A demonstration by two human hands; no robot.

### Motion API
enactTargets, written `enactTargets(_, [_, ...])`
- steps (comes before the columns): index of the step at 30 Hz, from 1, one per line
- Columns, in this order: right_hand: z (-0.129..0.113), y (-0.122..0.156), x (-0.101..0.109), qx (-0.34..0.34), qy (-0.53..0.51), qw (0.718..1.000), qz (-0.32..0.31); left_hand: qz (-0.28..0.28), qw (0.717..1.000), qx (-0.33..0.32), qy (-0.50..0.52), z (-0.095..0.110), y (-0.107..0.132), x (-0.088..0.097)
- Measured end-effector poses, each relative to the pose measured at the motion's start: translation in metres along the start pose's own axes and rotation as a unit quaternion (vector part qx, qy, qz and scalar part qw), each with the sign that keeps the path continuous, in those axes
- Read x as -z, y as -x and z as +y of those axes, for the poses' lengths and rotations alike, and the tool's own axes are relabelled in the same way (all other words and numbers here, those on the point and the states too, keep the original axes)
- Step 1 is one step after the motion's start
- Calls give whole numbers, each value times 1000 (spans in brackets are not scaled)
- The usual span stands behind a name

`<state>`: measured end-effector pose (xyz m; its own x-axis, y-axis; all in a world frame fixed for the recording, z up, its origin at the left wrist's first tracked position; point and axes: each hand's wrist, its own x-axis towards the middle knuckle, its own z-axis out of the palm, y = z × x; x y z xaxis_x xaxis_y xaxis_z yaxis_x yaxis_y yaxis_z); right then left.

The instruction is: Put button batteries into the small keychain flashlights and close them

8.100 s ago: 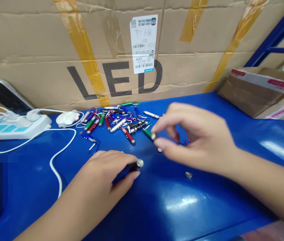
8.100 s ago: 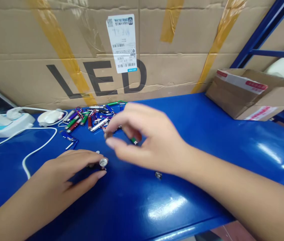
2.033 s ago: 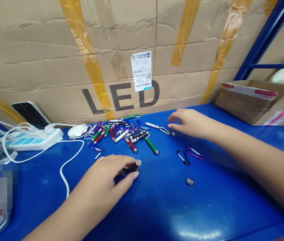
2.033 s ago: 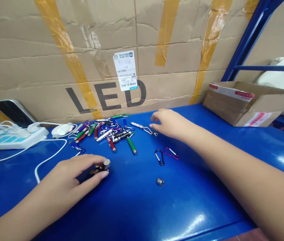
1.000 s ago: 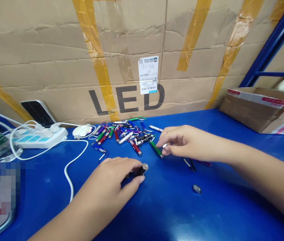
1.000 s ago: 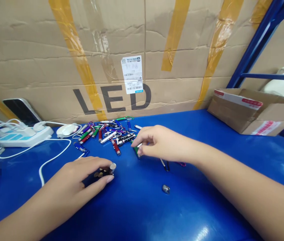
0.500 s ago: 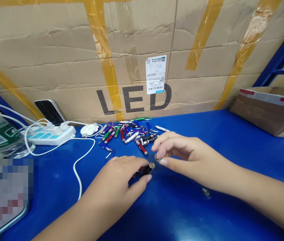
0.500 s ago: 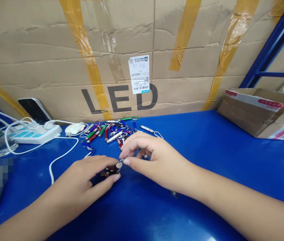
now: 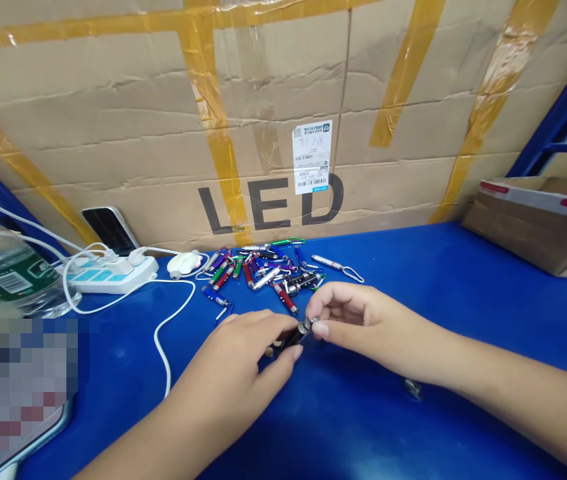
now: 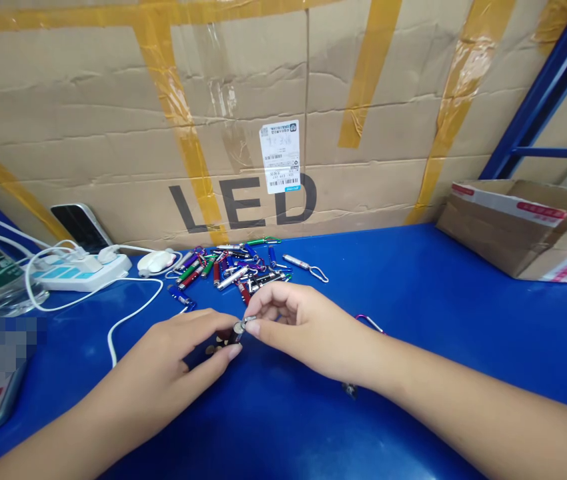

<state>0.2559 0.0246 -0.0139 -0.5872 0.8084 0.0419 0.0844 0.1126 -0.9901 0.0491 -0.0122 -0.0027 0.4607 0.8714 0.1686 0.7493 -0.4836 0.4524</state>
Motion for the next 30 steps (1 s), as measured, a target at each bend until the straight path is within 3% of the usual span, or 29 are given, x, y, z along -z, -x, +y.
enactTargets(8, [-4,1,1,26,93,995,-10,-7,1000,-2,1,4,1,1])
enactTargets(19, [-12,4,4,118,236,964,28,-12,1000,-17,18,5,2,4])
enactTargets(30, [-17,7,2,145,265,953,38,-15,1000,-21,10,6,3,4])
